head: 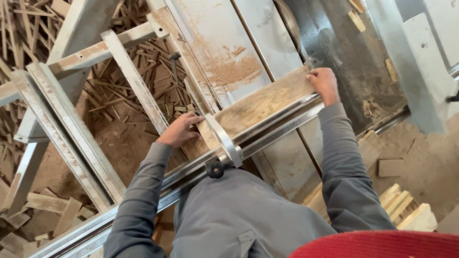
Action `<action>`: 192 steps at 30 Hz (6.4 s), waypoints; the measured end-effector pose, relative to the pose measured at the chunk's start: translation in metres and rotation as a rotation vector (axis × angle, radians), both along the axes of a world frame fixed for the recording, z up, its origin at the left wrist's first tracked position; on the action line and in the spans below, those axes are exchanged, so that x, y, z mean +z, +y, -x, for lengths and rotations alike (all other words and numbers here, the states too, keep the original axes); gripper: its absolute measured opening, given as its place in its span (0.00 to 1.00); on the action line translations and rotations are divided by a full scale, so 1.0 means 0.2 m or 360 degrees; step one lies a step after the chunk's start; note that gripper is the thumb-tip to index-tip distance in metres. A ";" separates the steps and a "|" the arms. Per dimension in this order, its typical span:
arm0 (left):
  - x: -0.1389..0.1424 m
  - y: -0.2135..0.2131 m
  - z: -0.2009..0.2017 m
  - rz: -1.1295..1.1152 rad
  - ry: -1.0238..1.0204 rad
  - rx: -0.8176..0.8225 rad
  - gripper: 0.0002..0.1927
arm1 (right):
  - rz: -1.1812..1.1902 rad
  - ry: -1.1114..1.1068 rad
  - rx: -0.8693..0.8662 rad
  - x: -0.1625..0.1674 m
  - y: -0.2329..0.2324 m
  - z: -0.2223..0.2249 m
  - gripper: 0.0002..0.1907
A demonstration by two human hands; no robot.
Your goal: The person cuts wooden planks into shorter pieces using a sliding table saw. They place each plank against the fence, slide the saw carriage across to make the cut, and move the cut pieces aside, repeating the process for several boards.
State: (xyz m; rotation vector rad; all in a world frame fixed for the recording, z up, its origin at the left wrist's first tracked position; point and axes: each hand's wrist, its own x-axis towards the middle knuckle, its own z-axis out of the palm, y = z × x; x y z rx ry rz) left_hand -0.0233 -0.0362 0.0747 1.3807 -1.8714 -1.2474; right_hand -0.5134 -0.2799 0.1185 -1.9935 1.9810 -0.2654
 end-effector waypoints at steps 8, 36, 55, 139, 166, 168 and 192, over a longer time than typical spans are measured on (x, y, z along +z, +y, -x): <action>0.00 0.01 0.01 -0.0124 0.0092 0.0019 0.36 | 0.0036 -0.0031 0.0076 -0.01 -0.03 0.03 0.14; 0.00 0.10 -0.03 -0.0163 0.0271 0.0057 0.33 | -0.0076 -0.0172 0.0009 -0.05 -0.01 0.11 0.14; -0.08 0.03 0.08 -0.0130 0.0202 0.0115 0.29 | -0.0020 -0.0570 -0.0089 -0.03 -0.04 0.18 0.14; 0.18 -0.89 0.96 0.0109 -0.0951 -0.0711 0.28 | 0.0911 -0.0283 0.0705 0.30 1.07 -0.72 0.08; 0.64 -1.02 1.23 -0.0193 0.0287 -0.0361 0.20 | 0.0545 -0.2009 -0.0437 0.28 1.00 -0.30 0.37; 0.87 -1.03 1.33 -0.0239 0.0882 -0.0642 0.23 | 0.0425 -0.2207 -0.0128 0.41 0.86 -0.23 0.31; 0.37 -0.78 0.71 -0.1151 0.1137 -0.0540 0.42 | 0.0914 0.0155 0.0648 0.47 0.55 0.21 0.29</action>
